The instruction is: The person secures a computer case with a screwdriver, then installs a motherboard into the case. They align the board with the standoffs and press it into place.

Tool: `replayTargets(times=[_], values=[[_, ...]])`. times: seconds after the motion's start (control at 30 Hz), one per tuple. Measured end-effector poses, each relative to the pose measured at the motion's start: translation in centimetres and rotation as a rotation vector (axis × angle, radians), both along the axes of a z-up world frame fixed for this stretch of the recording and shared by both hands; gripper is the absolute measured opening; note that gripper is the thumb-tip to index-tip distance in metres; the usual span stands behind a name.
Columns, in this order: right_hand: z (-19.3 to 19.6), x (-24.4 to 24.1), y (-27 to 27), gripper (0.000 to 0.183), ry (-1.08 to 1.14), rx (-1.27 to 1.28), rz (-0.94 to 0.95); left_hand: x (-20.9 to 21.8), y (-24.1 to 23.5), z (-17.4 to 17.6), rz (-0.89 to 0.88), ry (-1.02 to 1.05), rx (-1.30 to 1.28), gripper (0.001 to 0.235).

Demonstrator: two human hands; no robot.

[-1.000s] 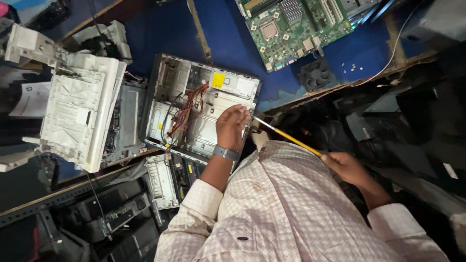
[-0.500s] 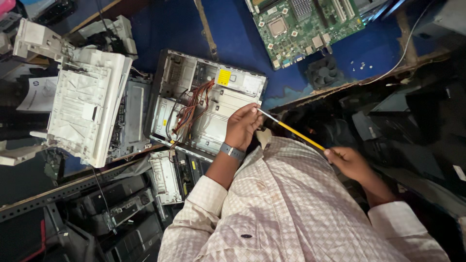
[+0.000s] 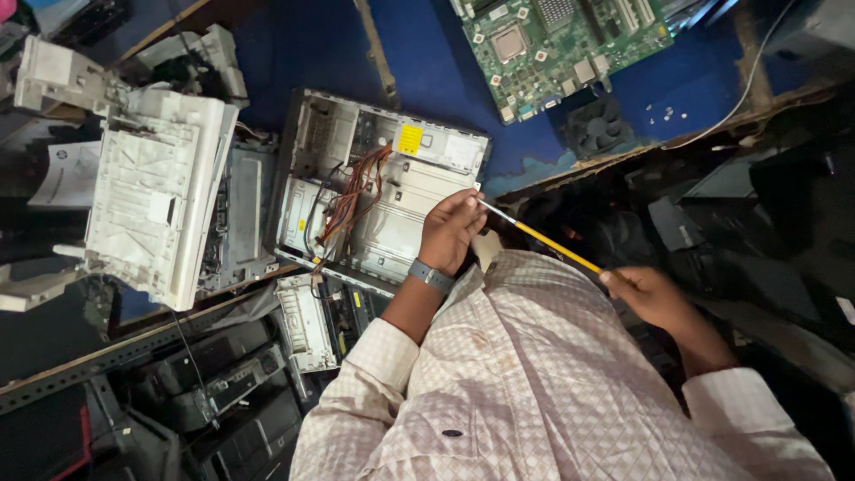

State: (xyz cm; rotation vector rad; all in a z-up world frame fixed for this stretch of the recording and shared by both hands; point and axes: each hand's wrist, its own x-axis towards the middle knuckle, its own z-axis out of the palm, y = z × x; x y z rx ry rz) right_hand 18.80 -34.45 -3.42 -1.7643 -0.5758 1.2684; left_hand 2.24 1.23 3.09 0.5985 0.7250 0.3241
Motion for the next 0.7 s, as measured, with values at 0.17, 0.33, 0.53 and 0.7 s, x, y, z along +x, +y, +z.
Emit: replayTargets(times=[0.17, 0.33, 0.53, 0.7], values=[[-0.5, 0.1, -1.6, 0.041, 0.119, 0.024, -0.006, 0.8, -0.5, -1.3, -0.050, -0.032, 0.010, 0.022], [-0.3, 0.4, -3.3, 0.032, 0.178, -0.090, -0.060, 2.7, -2.1, -3.1, -0.055, 0.006, -0.056, 0.022], [-0.6, 0.0, -3.7, 0.034, -0.016, -0.058, -0.201, 6.0, -3.7, -9.1, -0.025, 0.122, -0.148, 0.023], [-0.7, 1.0, -0.6, 0.047, -0.273, -0.200, -0.227, 8.1, -3.2, -15.4, 0.142, 0.110, -0.223, 0.026]])
